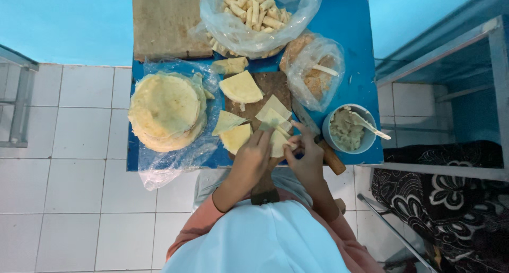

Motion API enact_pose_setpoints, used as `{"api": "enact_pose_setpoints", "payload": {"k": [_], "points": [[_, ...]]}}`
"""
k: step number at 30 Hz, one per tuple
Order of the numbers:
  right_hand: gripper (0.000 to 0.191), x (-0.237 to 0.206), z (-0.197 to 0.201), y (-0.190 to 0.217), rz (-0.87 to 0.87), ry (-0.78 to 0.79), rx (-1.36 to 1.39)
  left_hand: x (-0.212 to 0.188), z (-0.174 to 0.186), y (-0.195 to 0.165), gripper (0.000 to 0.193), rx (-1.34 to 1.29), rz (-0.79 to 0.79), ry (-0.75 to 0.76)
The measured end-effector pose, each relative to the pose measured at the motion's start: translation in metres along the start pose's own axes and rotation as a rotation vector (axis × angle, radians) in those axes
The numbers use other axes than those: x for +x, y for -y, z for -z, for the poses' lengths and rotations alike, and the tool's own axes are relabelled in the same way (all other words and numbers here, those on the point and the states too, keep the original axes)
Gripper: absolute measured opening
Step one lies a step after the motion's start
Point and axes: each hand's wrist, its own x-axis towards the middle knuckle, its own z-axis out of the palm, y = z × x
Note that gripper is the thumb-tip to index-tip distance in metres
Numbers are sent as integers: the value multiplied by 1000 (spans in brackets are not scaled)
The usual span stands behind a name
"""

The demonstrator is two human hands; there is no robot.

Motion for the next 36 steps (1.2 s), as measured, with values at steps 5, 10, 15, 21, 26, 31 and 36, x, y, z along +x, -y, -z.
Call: {"api": "enact_pose_setpoints", "payload": {"k": [5, 10, 15, 21, 26, 31, 36], "points": [[60, 2, 2, 9, -40, 47, -117, 6, 14, -5, 37, 25, -45, -31], [65, 1, 6, 20, 232, -58, -309, 11, 49, 2, 32, 210, 1, -235], [54, 0, 6, 18, 144, -63, -221, 14, 66, 22, 16, 287, 144, -242], [41, -4, 1, 10, 27, -72, 54, 1, 59, 19, 5, 89, 143, -485], [56, -10, 4, 21, -36, 164, 870, -6, 31, -16, 16, -33, -199, -284], [60, -11, 4, 25, -170, 7, 839, 2, 25, -29, 29, -180, -212, -176], [65, -12, 3, 17, -209, -16, 846, 3, 25, -29, 30, -194, -175, -193]]}}
